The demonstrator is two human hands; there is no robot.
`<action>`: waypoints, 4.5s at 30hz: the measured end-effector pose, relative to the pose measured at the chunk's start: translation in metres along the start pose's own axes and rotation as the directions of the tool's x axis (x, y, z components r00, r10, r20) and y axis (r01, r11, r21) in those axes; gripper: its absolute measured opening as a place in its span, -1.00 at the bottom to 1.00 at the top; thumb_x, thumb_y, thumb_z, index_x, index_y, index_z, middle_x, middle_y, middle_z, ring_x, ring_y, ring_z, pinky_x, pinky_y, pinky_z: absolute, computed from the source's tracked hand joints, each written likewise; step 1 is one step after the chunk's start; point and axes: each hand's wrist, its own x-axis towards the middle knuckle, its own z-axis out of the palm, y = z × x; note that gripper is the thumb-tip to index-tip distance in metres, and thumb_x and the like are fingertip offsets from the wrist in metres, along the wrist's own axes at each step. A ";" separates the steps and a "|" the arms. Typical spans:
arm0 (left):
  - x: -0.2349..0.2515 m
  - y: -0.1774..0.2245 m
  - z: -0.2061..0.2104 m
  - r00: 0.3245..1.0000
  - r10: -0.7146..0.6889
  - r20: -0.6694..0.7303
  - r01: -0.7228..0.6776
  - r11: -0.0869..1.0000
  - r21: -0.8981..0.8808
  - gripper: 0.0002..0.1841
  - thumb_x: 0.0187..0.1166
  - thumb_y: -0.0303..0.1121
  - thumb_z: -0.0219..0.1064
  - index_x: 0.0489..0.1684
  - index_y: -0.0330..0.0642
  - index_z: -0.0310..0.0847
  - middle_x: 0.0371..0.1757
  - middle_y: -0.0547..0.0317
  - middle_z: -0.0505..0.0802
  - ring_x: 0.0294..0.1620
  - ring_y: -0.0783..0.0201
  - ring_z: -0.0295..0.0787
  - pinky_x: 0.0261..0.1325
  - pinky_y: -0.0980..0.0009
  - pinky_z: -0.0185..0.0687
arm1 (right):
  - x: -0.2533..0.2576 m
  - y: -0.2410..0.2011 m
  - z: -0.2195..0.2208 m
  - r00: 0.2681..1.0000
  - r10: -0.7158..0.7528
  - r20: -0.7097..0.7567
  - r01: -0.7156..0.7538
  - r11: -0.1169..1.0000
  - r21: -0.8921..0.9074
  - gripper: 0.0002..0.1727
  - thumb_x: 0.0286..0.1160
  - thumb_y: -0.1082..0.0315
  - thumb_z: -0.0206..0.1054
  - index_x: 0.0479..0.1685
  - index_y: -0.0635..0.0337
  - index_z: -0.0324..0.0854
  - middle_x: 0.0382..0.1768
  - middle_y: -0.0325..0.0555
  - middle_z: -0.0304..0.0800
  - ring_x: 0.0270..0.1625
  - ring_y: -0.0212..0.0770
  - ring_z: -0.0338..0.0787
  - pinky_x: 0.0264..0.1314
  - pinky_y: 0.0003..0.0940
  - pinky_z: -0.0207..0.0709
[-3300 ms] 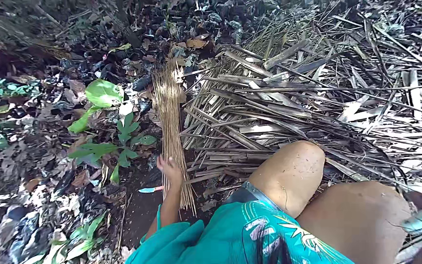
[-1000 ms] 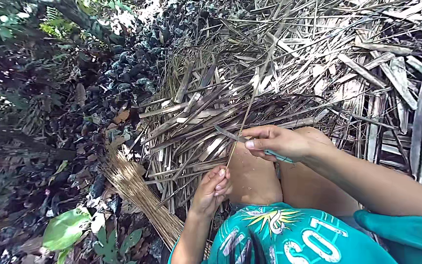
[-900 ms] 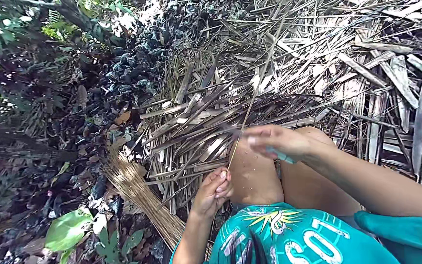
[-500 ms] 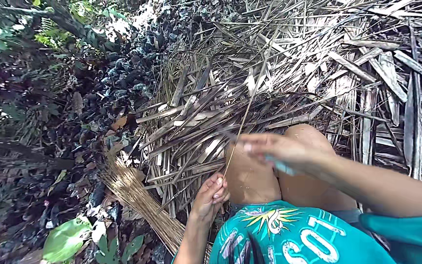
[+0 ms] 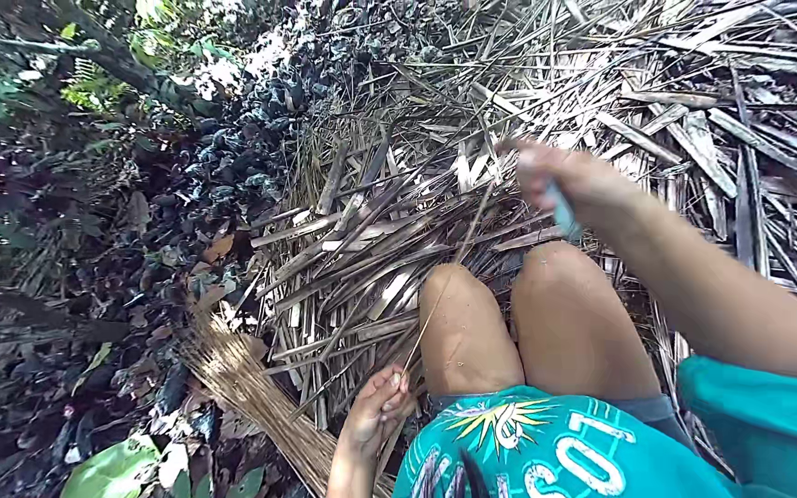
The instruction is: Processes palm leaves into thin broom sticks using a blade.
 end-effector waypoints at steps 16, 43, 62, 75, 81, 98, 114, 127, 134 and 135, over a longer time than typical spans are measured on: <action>0.010 0.000 0.032 0.920 0.228 -0.320 -0.110 0.931 0.347 -0.80 0.68 -0.35 0.14 -0.27 0.04 0.71 -0.73 0.66 0.47 -0.75 0.73 0.28 -0.63 0.76 0.22 | -0.024 -0.023 0.004 0.933 -0.002 -0.359 -0.054 0.988 -0.145 -0.47 0.76 0.33 -0.09 0.72 0.08 0.13 -0.58 -0.53 0.43 -0.66 -0.63 0.42 -0.62 -0.71 0.37; 0.008 -0.026 0.025 0.726 0.687 -0.025 -0.241 0.288 0.927 -0.71 0.81 -0.28 0.09 -0.16 -0.26 0.69 -0.42 0.50 0.71 -0.46 0.83 0.46 -0.33 0.84 0.41 | -0.024 0.008 0.039 0.996 0.092 0.010 -0.093 0.986 0.140 -0.64 0.79 0.32 -0.12 0.36 0.07 0.49 -0.64 -0.52 0.36 -0.71 -0.65 0.33 -0.68 -0.77 0.26; 0.039 -0.004 0.078 0.761 0.646 -0.058 -0.303 0.433 0.849 -0.75 0.75 -0.45 0.07 -0.18 -0.28 0.70 -0.48 0.57 0.64 -0.54 0.80 0.35 -0.45 0.80 0.28 | -0.031 0.017 0.046 0.999 0.015 0.037 -0.020 0.988 0.150 -0.60 0.76 0.27 -0.06 0.47 0.01 0.47 -0.66 -0.52 0.35 -0.72 -0.61 0.34 -0.69 -0.72 0.28; 0.032 0.004 0.074 0.856 0.415 -0.309 -0.176 0.795 0.581 -0.70 0.78 -0.44 -0.03 -0.20 -0.09 0.68 -0.69 0.64 0.41 -0.70 0.72 0.23 -0.58 0.75 0.16 | -0.029 -0.001 0.005 0.968 0.008 -0.252 0.036 0.985 0.169 -0.54 0.82 0.22 -0.18 0.64 -0.10 0.24 -0.69 -0.59 0.34 -0.74 -0.64 0.35 -0.68 -0.73 0.33; 0.043 0.007 0.082 0.887 0.377 -0.267 -0.207 0.841 0.499 -0.69 0.77 -0.41 -0.03 -0.26 -0.02 0.67 -0.71 0.65 0.42 -0.71 0.72 0.23 -0.60 0.75 0.17 | -0.058 0.043 0.111 0.799 0.394 0.455 -0.482 0.871 0.092 -0.64 0.79 0.33 0.03 0.49 0.08 0.36 -0.49 -0.45 0.41 -0.65 -0.63 0.34 -0.62 -0.75 0.26; 0.026 0.000 0.075 0.847 0.502 -0.177 -0.212 0.622 0.754 -0.73 0.74 -0.46 0.02 -0.25 -0.13 0.67 -0.62 0.66 0.45 -0.64 0.77 0.25 -0.53 0.79 0.18 | -0.030 0.018 0.030 0.984 0.181 -0.005 -0.178 0.975 0.136 -0.64 0.85 0.29 -0.13 0.35 0.08 0.52 -0.63 -0.56 0.34 -0.69 -0.68 0.30 -0.64 -0.78 0.24; 0.023 0.006 0.081 0.892 0.426 -0.153 -0.206 0.683 0.701 -0.74 0.77 -0.42 0.02 -0.22 -0.06 0.67 -0.64 0.68 0.41 -0.66 0.77 0.21 -0.57 0.79 0.14 | -0.047 0.018 0.062 0.925 0.290 0.246 -0.321 0.942 0.096 -0.67 0.80 0.33 -0.04 0.35 0.13 0.52 -0.64 -0.46 0.39 -0.71 -0.65 0.33 -0.67 -0.80 0.23; 0.020 0.002 0.081 0.889 0.428 -0.165 -0.216 0.709 0.671 -0.73 0.78 -0.43 0.00 -0.03 -0.12 0.70 -0.65 0.69 0.45 -0.67 0.78 0.24 -0.58 0.79 0.17 | -0.077 0.026 0.110 0.817 0.446 0.365 -0.486 0.874 0.021 -0.54 0.80 0.31 0.05 0.64 0.09 0.30 -0.45 -0.44 0.46 -0.61 -0.62 0.38 -0.59 -0.72 0.30; 0.000 -0.004 0.069 0.865 0.473 -0.168 -0.181 0.606 0.775 -0.73 0.80 -0.37 0.01 -0.06 -0.11 0.71 -0.65 0.71 0.41 -0.68 0.80 0.20 -0.58 0.81 0.14 | -0.042 -0.014 0.016 0.986 0.019 -0.164 0.011 0.983 0.184 -0.54 0.82 0.24 -0.17 0.64 -0.07 0.26 -0.68 -0.57 0.32 -0.74 -0.63 0.33 -0.68 -0.74 0.31; 0.002 -0.004 0.070 0.864 0.476 -0.165 -0.178 0.594 0.785 -0.71 0.80 -0.39 -0.01 -0.04 -0.14 0.71 -0.66 0.70 0.40 -0.68 0.80 0.19 -0.58 0.81 0.14 | -0.052 -0.013 0.034 0.994 0.075 -0.079 -0.062 0.985 0.163 -0.50 0.79 0.25 -0.11 0.69 -0.05 0.22 -0.67 -0.52 0.37 -0.73 -0.62 0.38 -0.69 -0.74 0.35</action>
